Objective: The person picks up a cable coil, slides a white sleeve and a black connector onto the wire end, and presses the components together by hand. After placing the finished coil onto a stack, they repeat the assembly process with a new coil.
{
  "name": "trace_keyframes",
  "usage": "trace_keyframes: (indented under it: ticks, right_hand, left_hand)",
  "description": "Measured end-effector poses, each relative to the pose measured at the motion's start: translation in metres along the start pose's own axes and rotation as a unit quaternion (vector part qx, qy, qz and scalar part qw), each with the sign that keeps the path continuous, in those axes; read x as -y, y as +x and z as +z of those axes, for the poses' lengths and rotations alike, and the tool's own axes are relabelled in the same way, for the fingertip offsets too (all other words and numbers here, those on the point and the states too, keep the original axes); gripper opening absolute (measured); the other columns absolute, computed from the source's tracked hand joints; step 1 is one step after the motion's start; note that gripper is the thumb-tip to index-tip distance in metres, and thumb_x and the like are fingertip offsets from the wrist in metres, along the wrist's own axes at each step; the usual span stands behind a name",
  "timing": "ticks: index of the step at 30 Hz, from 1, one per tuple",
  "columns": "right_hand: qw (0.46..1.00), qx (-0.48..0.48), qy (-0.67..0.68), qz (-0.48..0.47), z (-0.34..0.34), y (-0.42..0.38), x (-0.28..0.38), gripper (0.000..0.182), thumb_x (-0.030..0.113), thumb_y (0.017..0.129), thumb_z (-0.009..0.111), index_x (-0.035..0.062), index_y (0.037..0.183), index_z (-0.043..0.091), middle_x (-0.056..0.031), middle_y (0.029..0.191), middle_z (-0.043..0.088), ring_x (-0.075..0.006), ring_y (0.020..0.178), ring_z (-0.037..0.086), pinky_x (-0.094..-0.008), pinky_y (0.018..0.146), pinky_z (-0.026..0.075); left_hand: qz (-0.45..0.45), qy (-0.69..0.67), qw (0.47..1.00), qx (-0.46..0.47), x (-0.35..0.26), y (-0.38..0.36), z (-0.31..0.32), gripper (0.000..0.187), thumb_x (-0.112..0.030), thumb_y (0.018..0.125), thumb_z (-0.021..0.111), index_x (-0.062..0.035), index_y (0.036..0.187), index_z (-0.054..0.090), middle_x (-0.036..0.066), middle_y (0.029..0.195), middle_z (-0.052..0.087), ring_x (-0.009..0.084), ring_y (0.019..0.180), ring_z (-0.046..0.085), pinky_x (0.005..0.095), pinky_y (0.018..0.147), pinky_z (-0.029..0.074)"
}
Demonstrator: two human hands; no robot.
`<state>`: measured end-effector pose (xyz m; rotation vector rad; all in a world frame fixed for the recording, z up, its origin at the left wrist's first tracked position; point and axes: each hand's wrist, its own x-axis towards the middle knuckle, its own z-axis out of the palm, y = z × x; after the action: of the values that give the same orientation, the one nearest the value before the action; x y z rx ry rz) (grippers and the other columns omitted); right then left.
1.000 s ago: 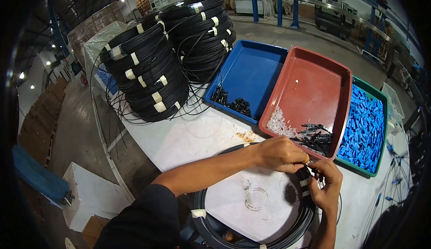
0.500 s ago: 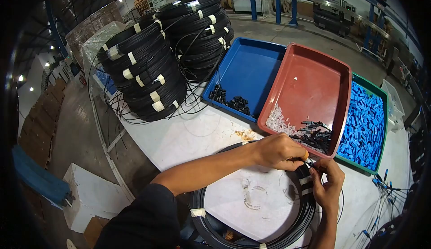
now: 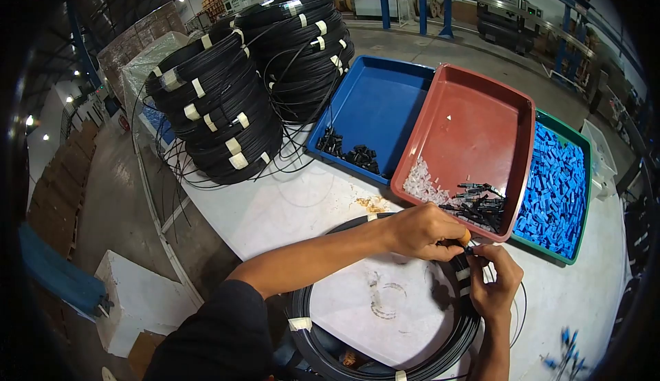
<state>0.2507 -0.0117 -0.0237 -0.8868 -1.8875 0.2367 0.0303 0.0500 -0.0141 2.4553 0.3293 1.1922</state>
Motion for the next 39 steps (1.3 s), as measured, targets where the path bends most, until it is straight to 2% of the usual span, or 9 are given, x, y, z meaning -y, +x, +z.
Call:
trace_keyframes:
  ticks: [12, 18, 20, 25, 30, 34, 36, 37, 39]
  right_hand:
    - [0.998, -0.023, -0.019, -0.059, 0.003, 0.001, 0.000, 0.028, -0.015, 0.074, 0.075, -0.0010, 0.098, 0.069, -0.0127, 0.088, 0.073, -0.0193, 0.069, 0.068, -0.0287, 0.061, 0.052]
    - [0.999, -0.014, -0.016, -0.029, -0.001, 0.000, 0.003, 0.027, -0.012, 0.074, 0.074, 0.0040, 0.096, 0.073, -0.0095, 0.088, 0.075, -0.0209, 0.070, 0.070, -0.0301, 0.059, 0.052]
    - [0.998, -0.018, -0.013, -0.055, 0.000, 0.001, 0.001, 0.029, -0.012, 0.073, 0.073, 0.0043, 0.097, 0.073, -0.0096, 0.088, 0.075, -0.0221, 0.070, 0.070, -0.0317, 0.060, 0.052]
    - [1.000, 0.005, -0.003, -0.026, -0.002, -0.002, -0.001, 0.029, -0.011, 0.072, 0.073, 0.0042, 0.097, 0.072, -0.0108, 0.083, 0.072, -0.0253, 0.067, 0.067, -0.0350, 0.059, 0.052]
    - [1.000, 0.002, 0.012, -0.013, -0.003, 0.001, 0.001, 0.026, -0.009, 0.073, 0.075, 0.0036, 0.096, 0.073, -0.0116, 0.082, 0.072, -0.0274, 0.069, 0.068, -0.0361, 0.060, 0.053]
    - [1.000, -0.002, 0.013, -0.016, -0.007, 0.003, 0.001, 0.025, -0.008, 0.074, 0.075, 0.0030, 0.096, 0.073, -0.0113, 0.083, 0.072, -0.0280, 0.073, 0.070, -0.0364, 0.064, 0.055]
    - [1.000, -0.003, 0.005, -0.017, -0.009, 0.004, -0.001, 0.025, -0.009, 0.074, 0.074, 0.0029, 0.096, 0.073, -0.0110, 0.083, 0.072, -0.0282, 0.074, 0.071, -0.0365, 0.065, 0.055]
    - [1.000, -0.003, 0.001, -0.025, -0.010, 0.004, -0.002, 0.026, -0.009, 0.073, 0.074, 0.0030, 0.096, 0.073, -0.0110, 0.083, 0.072, -0.0283, 0.074, 0.070, -0.0369, 0.065, 0.055]
    - [0.999, -0.005, -0.005, -0.032, -0.010, 0.005, -0.004, 0.026, -0.009, 0.073, 0.073, 0.0031, 0.096, 0.073, -0.0110, 0.083, 0.072, -0.0284, 0.073, 0.070, -0.0373, 0.065, 0.055]
  left_hand:
    - [-0.006, -0.049, 0.999, -0.003, -0.002, 0.001, -0.003, 0.015, -0.007, 0.083, 0.075, 0.0025, 0.093, 0.069, 0.015, 0.079, 0.071, 0.0309, 0.069, 0.072, 0.0379, 0.062, 0.056]
    - [-0.051, -0.035, 0.997, 0.035, -0.008, 0.002, -0.009, 0.018, -0.008, 0.083, 0.080, -0.0006, 0.096, 0.071, 0.012, 0.081, 0.072, 0.0237, 0.068, 0.070, 0.0344, 0.060, 0.054]
    - [-0.025, -0.008, 0.999, 0.038, -0.007, 0.002, -0.008, 0.017, -0.006, 0.083, 0.080, 0.0001, 0.097, 0.072, 0.011, 0.084, 0.073, 0.0229, 0.071, 0.072, 0.0334, 0.062, 0.056]
    - [-0.034, -0.006, 0.998, 0.045, -0.008, 0.002, -0.005, 0.015, 0.002, 0.078, 0.083, 0.0014, 0.086, 0.071, 0.013, 0.088, 0.076, 0.0240, 0.075, 0.075, 0.0321, 0.067, 0.060]
    - [-0.043, -0.027, 0.998, 0.038, -0.011, 0.005, -0.002, 0.016, -0.001, 0.077, 0.085, 0.0011, 0.085, 0.072, 0.014, 0.089, 0.077, 0.0227, 0.077, 0.076, 0.0310, 0.069, 0.061]
    - [-0.104, -0.070, 0.992, -0.006, -0.019, 0.011, -0.002, 0.023, -0.004, 0.077, 0.087, 0.0035, 0.095, 0.075, 0.013, 0.090, 0.077, 0.0172, 0.080, 0.076, 0.0267, 0.072, 0.059]
    - [-0.187, -0.115, 0.976, -0.011, -0.016, 0.008, -0.008, 0.021, -0.001, 0.079, 0.084, 0.0048, 0.097, 0.075, 0.013, 0.089, 0.077, 0.0168, 0.080, 0.075, 0.0262, 0.072, 0.060]
    - [-0.215, -0.096, 0.972, 0.015, -0.016, 0.007, -0.012, 0.018, 0.002, 0.079, 0.082, 0.0050, 0.095, 0.076, 0.014, 0.088, 0.078, 0.0165, 0.078, 0.075, 0.0262, 0.072, 0.060]
    - [-0.186, -0.087, 0.979, 0.006, -0.012, 0.005, -0.010, 0.016, 0.003, 0.078, 0.082, 0.0047, 0.093, 0.077, 0.015, 0.088, 0.078, 0.0168, 0.077, 0.075, 0.0263, 0.071, 0.060]
